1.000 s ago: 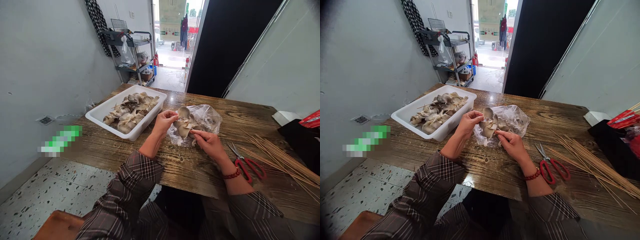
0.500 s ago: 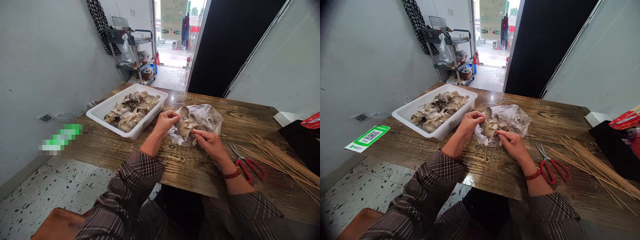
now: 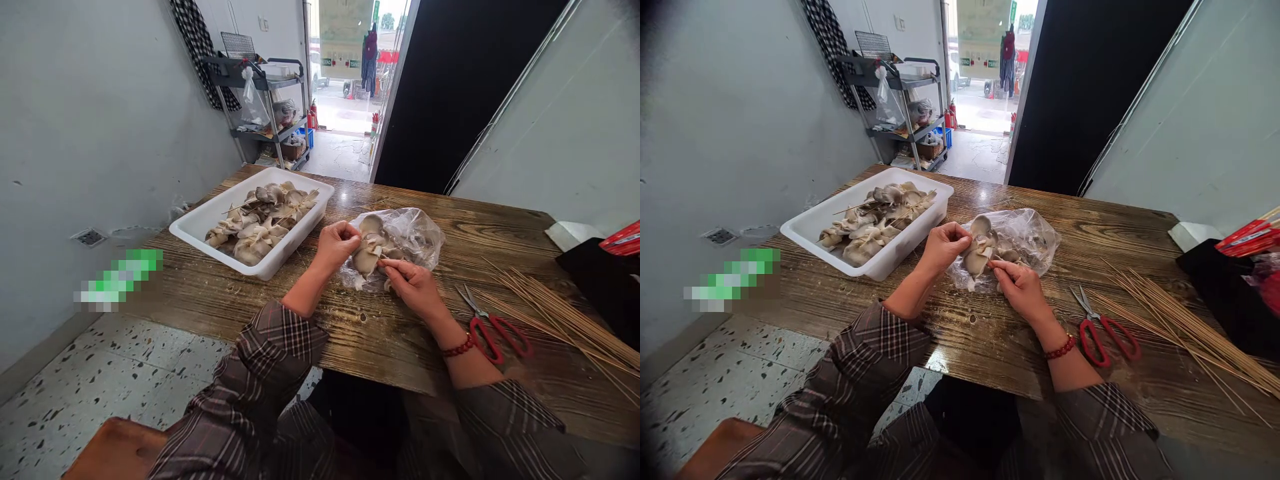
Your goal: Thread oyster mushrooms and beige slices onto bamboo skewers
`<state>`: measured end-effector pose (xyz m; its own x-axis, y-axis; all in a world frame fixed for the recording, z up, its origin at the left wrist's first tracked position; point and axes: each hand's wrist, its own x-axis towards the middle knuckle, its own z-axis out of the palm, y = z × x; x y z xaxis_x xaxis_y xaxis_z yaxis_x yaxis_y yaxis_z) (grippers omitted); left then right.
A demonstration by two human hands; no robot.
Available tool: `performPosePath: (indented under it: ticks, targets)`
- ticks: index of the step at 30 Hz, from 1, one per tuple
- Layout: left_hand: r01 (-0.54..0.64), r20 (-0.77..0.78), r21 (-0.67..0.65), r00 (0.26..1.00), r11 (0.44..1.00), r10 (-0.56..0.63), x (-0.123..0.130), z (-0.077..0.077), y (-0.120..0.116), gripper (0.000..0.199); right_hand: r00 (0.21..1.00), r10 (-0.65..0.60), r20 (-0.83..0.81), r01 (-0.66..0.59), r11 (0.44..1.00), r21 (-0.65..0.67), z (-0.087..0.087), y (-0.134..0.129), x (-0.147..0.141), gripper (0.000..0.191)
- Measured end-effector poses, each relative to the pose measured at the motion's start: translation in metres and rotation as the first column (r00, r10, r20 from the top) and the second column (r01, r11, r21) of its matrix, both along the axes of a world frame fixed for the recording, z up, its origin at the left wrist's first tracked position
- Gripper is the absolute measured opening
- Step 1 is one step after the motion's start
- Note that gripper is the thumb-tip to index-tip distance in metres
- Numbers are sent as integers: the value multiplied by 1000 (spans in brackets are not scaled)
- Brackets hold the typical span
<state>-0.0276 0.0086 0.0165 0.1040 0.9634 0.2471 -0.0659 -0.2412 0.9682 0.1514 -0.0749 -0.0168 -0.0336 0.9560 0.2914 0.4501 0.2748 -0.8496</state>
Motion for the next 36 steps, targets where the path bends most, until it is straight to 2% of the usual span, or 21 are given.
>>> performPosePath:
  ticks: [5, 9, 13, 16, 18, 23, 29, 36]
  targets:
    - [90, -6, -3, 996, 996, -90, 2, -2, 0, 6, 998, -16, -65, 15, 1000, -9, 0, 1, -2, 39]
    - [115, 151, -95, 983, 989, -100, 1, 1, -2, 12, 988, 3, -153, -7, 1000, -28, 2, 0, -5, 40]
    - [210, 239, -242, 959, 947, -151, 2, 3, -4, 32, 980, 18, -198, -22, 1000, -21, 0, 0, -5, 39]
    - [312, 297, -264, 927, 913, -231, 4, 1, -6, 39, 980, 28, -197, -32, 999, -18, -1, 0, -5, 37]
    - [341, 346, -262, 907, 903, -242, 5, 0, -6, 37, 979, 44, -199, -50, 998, -27, -1, 0, -5, 38]
    - [325, 455, -311, 876, 893, -161, 2, -1, -3, 32, 991, 73, -109, -74, 997, -7, -1, 0, -4, 39]
    - [318, 488, -323, 863, 891, -131, 3, -1, -2, 36, 995, -53, 85, 44, 993, 113, -1, -3, -7, 33]
    - [259, 481, -313, 873, 914, -83, 9, -3, -4, 35, 991, -104, 81, 91, 985, 147, -6, -4, -12, 32]
